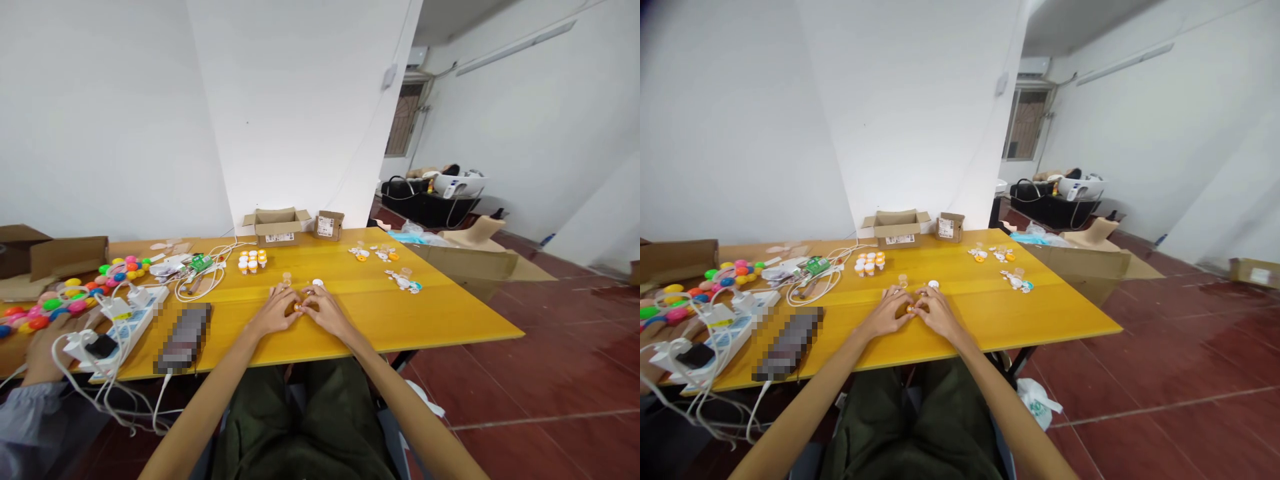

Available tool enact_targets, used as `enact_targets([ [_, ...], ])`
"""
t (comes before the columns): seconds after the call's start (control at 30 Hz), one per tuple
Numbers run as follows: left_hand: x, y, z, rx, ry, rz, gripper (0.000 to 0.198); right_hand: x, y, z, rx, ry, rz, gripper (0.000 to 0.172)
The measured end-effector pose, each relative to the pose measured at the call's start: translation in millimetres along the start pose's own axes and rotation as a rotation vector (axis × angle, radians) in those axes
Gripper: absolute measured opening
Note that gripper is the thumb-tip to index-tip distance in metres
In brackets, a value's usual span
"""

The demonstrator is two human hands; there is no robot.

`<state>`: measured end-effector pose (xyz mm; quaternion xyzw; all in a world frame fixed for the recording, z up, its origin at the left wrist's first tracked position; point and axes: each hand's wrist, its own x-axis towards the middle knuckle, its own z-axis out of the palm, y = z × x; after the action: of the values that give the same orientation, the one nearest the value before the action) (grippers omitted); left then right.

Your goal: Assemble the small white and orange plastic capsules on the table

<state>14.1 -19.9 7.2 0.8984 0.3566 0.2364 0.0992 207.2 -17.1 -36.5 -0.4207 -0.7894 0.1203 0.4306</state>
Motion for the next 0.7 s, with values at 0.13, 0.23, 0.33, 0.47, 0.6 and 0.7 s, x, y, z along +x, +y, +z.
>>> enact_targets([
  [0.13,0.0,-1.2,0.6,-0.013,-0.01,-0.023,0.016,3.8,2.2,0.0,-0.023,-0.027,-0.023,0.011],
  [0.23,0.2,-2.6,1.2,-0.02,-0.009,-0.018,0.019,5.3,2.1,0.4,-0.044,-0.042,-0.039,0.013],
  [0.33,0.2,-3.2,1.3,-0.021,0.001,0.0,0.02,4.8,1.7,1.4,-0.052,-0.036,-0.045,0.014],
  [0.47,0.2,-2.1,0.6,-0.007,-0.004,-0.004,0.021,2.5,1.1,3.8,-0.031,-0.028,-0.021,0.016],
  [0.6,0.3,-0.2,-0.1,-0.002,-0.013,-0.016,0.017,-1.0,0.2,6.6,0.009,-0.018,0.019,0.016],
  [0.7,0.3,0.6,-0.2,-0.002,-0.02,-0.02,0.016,-3.7,-0.3,7.7,0.038,0.008,0.042,0.014],
])
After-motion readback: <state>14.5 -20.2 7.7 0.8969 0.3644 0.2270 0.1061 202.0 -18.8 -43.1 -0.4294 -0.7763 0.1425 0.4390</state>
